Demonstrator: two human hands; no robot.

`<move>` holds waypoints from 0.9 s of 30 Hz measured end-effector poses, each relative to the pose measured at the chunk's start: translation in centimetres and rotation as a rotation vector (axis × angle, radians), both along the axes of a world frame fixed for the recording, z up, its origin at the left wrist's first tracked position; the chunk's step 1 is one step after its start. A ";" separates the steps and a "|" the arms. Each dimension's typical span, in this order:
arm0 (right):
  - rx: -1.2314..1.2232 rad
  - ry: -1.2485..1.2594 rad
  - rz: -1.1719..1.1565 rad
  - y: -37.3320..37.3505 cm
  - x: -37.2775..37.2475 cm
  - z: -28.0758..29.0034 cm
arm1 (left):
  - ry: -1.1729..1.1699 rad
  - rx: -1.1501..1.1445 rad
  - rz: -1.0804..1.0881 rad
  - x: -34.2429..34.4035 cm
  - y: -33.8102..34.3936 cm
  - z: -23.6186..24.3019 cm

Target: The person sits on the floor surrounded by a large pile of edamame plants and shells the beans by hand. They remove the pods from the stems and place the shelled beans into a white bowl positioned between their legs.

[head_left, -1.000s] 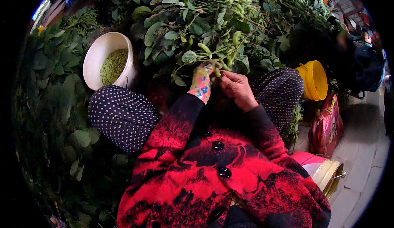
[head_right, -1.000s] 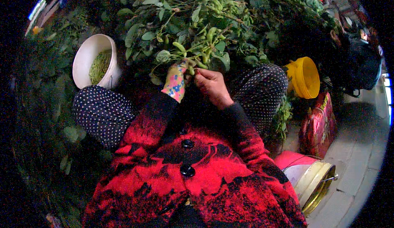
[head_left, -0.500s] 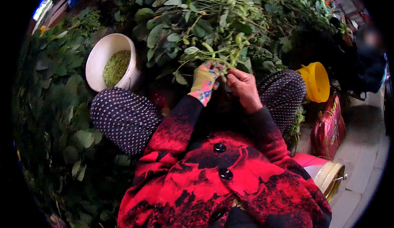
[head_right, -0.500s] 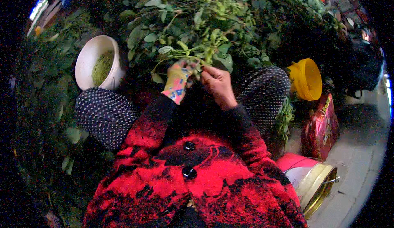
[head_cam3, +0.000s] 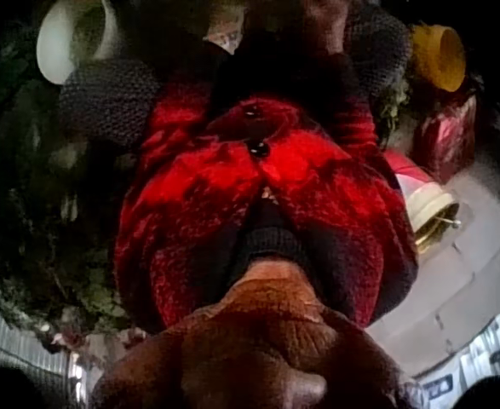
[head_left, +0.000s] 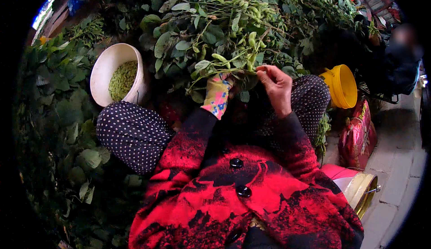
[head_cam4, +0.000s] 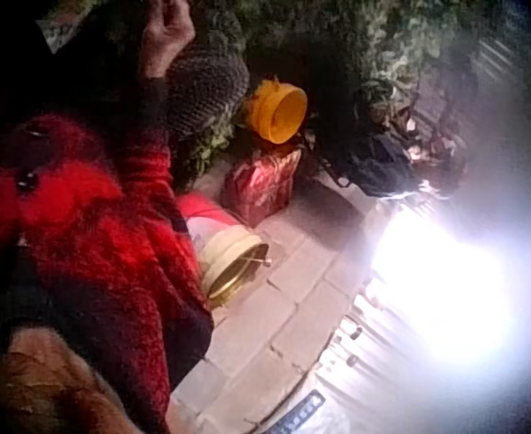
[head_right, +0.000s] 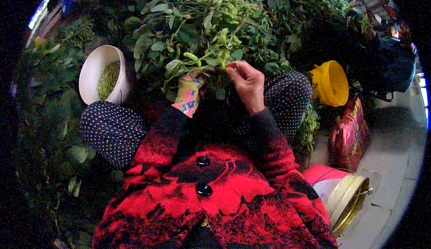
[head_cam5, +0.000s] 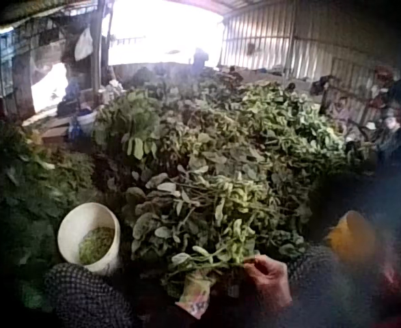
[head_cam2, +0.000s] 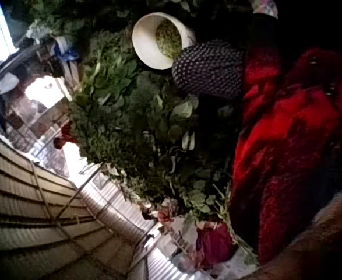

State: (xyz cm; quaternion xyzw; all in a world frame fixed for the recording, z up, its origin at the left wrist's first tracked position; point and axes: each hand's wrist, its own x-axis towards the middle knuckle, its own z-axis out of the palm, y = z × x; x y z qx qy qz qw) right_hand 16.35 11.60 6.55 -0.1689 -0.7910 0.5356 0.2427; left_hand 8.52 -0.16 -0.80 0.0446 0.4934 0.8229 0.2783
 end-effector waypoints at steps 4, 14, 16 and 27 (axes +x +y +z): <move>0.048 0.014 0.000 0.3 -0.2 -3.6 | 0.100 0.059 -0.209 -0.1 -0.8 1.4; 0.390 -0.159 0.005 1.6 0.3 -3.6 | 0.875 -0.386 0.194 -0.5 1.2 -4.8; 0.358 -0.027 0.141 3.3 0.7 -3.2 | 0.835 -0.519 0.105 0.2 0.4 -1.8; 0.736 0.085 0.378 1.8 -8.3 3.2 | 0.702 -0.396 -0.059 -1.5 2.7 -3.5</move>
